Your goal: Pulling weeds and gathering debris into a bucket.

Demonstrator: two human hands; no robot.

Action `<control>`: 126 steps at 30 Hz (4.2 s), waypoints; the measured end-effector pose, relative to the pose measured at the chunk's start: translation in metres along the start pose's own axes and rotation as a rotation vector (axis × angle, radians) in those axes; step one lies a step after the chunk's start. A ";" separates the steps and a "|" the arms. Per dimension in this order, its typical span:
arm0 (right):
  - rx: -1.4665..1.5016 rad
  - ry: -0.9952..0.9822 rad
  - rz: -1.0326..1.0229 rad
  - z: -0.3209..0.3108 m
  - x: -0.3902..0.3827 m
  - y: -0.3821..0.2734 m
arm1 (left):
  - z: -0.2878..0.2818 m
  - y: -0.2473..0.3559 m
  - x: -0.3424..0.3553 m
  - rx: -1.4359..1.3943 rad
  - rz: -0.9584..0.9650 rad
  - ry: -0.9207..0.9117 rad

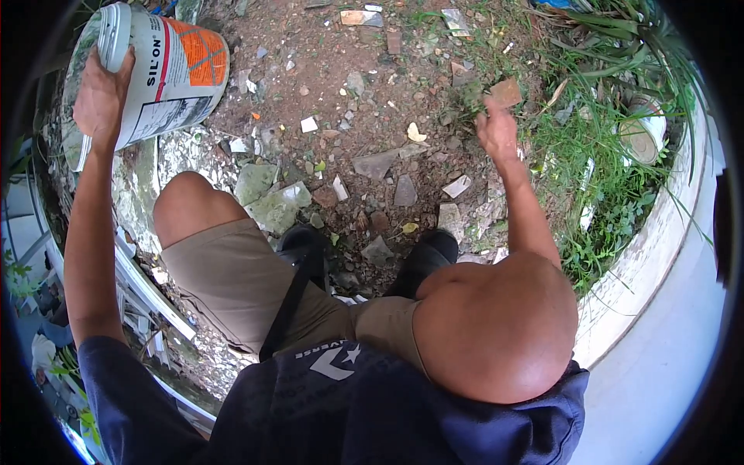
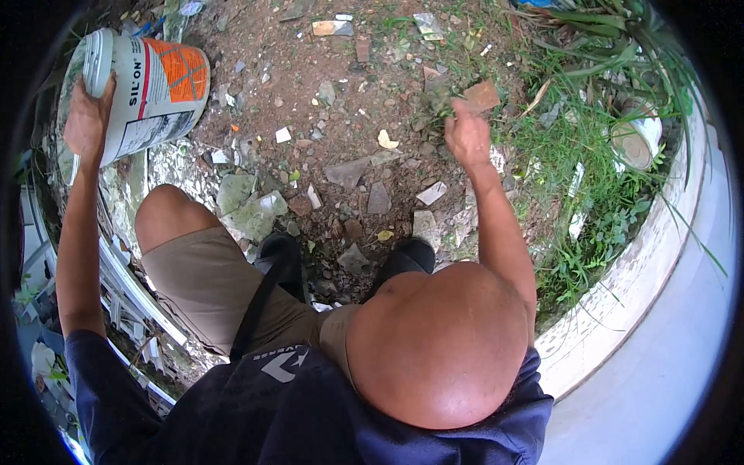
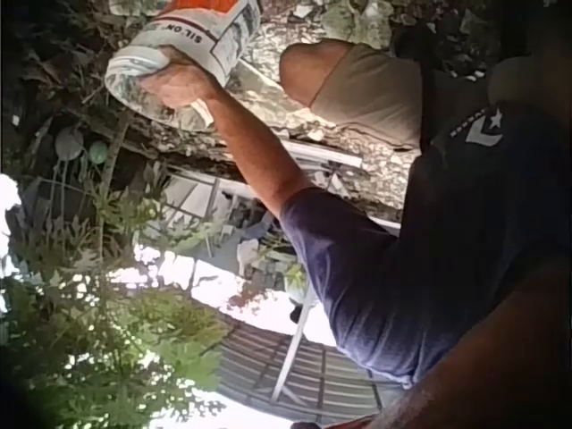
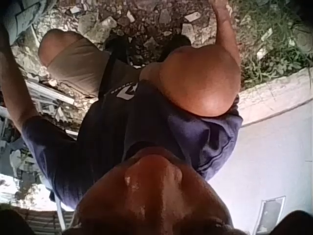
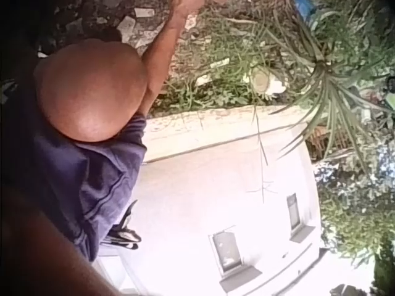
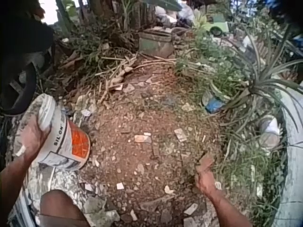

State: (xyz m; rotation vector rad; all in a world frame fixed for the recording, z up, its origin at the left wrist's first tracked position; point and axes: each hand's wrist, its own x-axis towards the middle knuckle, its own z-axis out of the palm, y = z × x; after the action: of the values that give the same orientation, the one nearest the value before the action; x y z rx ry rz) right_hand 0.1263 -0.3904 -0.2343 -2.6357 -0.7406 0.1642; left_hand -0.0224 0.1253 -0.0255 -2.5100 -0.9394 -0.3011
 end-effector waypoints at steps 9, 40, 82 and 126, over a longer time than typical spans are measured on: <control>-0.308 -0.181 -0.571 0.067 -0.019 -0.070 | 0.004 0.010 -0.009 -0.019 0.063 0.048; -0.343 -0.142 0.102 0.053 0.087 -0.034 | 0.002 0.012 -0.005 0.015 0.025 0.175; -0.470 -0.298 0.257 0.013 0.110 0.029 | -0.004 0.010 -0.006 0.086 -0.010 0.136; -0.493 0.129 0.465 0.015 0.048 0.085 | -0.003 0.009 -0.002 0.040 -0.035 0.095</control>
State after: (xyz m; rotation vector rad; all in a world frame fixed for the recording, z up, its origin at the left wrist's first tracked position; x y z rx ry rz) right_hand 0.2041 -0.4267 -0.2825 -3.2141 -0.1162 -0.0740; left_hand -0.0184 0.1165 -0.0261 -2.4219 -0.9433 -0.4050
